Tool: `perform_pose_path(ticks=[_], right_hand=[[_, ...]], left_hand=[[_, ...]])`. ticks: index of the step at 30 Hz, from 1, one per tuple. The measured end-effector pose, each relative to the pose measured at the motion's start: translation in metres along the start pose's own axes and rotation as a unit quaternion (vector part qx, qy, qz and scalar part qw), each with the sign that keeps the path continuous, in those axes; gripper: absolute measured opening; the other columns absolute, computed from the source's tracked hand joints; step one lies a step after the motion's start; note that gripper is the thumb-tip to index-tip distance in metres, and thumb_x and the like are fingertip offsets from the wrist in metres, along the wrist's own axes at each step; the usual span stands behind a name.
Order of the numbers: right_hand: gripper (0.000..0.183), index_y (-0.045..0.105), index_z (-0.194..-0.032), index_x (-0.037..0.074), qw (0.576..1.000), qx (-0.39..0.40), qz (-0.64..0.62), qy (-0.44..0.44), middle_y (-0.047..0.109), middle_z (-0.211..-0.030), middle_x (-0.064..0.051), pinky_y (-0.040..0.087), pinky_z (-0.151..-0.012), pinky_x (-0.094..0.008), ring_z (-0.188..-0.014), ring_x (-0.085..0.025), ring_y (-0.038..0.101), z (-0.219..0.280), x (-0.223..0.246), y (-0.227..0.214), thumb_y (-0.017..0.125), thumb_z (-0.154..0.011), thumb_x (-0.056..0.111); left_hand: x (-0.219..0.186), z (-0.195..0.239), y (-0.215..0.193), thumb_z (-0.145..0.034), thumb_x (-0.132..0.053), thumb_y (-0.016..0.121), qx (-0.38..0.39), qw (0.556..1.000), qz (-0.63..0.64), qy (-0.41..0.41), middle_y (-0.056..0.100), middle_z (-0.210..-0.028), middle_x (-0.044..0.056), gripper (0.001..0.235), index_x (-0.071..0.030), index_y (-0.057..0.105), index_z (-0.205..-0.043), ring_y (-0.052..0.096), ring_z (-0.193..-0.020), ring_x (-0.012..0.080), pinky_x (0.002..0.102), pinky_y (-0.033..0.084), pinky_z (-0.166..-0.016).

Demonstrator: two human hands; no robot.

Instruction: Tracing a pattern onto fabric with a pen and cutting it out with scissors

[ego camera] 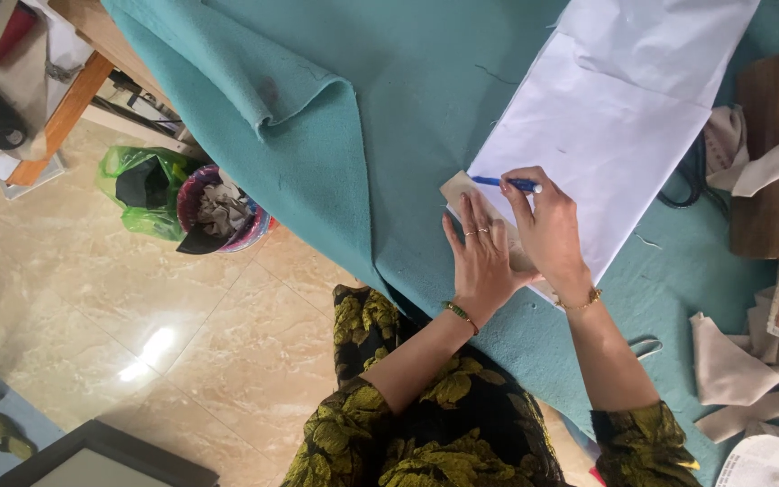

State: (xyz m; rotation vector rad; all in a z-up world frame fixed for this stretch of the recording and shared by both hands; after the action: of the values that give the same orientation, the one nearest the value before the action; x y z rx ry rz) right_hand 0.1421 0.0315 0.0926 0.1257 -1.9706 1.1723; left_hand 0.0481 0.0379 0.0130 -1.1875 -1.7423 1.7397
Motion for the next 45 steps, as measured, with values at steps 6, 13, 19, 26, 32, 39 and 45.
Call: perform_pose_path(ticks=[6,13,19,26,32,39,45], right_hand=[[0.008,0.065,-0.111,0.006,0.997,0.032,0.062,-0.015,0.074,-0.093,-0.013,0.057,-0.076,-0.044,-0.084,-0.037,0.072,0.012,0.008,-0.017,0.065,-0.110,0.014],[0.007,0.064,-0.113,0.012,0.999,0.029,0.020,-0.001,0.074,-0.086,-0.006,0.055,-0.079,-0.041,-0.083,-0.029,0.071,-0.006,0.003,-0.002,0.061,-0.112,0.019],[0.008,0.063,-0.112,0.011,0.999,0.039,0.020,0.016,0.075,-0.085,-0.008,0.056,-0.079,-0.041,-0.083,-0.029,0.072,0.005,-0.002,-0.013,0.062,-0.111,0.018],[0.012,0.063,-0.111,0.008,0.992,0.078,0.092,0.045,0.072,-0.082,-0.018,0.055,-0.074,-0.048,-0.082,-0.040,0.070,0.046,-0.015,-0.045,0.063,-0.109,0.020],[0.016,0.063,-0.109,0.009,0.987,0.095,0.127,0.037,0.068,-0.073,-0.016,0.056,-0.073,-0.048,-0.078,-0.038,0.070,0.027,-0.012,-0.033,0.062,-0.110,0.025],[0.016,0.061,-0.104,0.007,0.997,0.047,0.051,-0.020,0.070,-0.074,-0.014,0.056,-0.070,-0.044,-0.074,-0.033,0.073,-0.026,0.002,-0.003,0.062,-0.111,0.021],[0.008,0.062,-0.106,0.012,0.999,0.020,-0.009,-0.031,0.070,-0.074,-0.005,0.057,-0.072,-0.039,-0.074,-0.026,0.072,-0.040,0.005,0.007,0.061,-0.111,0.019]], left_hand=[[0.000,-0.002,-0.008,-0.046,-0.079,0.076,-0.002,1.000,0.012,0.000,0.023,-0.160,0.041,0.112,-0.002,0.043,-0.120,0.023,-0.154,0.0511,0.076,0.019,-0.119],[0.000,0.000,-0.005,-0.047,-0.079,0.074,-0.012,0.999,0.039,0.005,0.023,-0.160,0.042,0.111,-0.001,0.042,-0.119,0.023,-0.153,0.0519,0.077,0.017,-0.118],[-0.001,0.001,-0.005,-0.047,-0.080,0.074,-0.001,1.000,0.031,-0.004,0.024,-0.160,0.041,0.110,-0.003,0.042,-0.118,0.024,-0.154,0.0499,0.076,0.019,-0.118],[-0.001,0.000,-0.007,-0.050,-0.083,0.070,0.014,1.000,0.014,0.000,0.026,-0.160,0.039,0.108,-0.004,0.043,-0.119,0.025,-0.154,0.0491,0.075,0.019,-0.118],[-0.001,0.000,-0.001,-0.053,-0.084,0.069,0.026,1.000,0.016,-0.001,0.021,-0.162,0.040,0.107,-0.004,0.042,-0.120,0.021,-0.155,0.0500,0.076,0.017,-0.118],[0.000,0.000,0.005,-0.056,-0.083,0.070,0.061,0.998,0.028,-0.002,0.017,-0.162,0.041,0.108,-0.004,0.041,-0.123,0.016,-0.156,0.0508,0.076,0.016,-0.117],[0.001,0.000,0.007,-0.059,-0.087,0.066,0.094,0.996,0.009,0.000,0.013,-0.163,0.041,0.109,-0.004,0.041,-0.125,0.011,-0.156,0.0511,0.076,0.015,-0.117]])
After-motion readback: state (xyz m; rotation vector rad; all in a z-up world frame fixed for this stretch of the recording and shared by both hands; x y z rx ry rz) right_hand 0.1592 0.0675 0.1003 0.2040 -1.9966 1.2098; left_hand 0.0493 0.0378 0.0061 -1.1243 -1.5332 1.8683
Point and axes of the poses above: each hand's wrist, its own z-axis away from the middle knuckle, its own y-axis out of the palm, x = y × z, the point moved 6 cm from there along -z, towards the middle knuckle
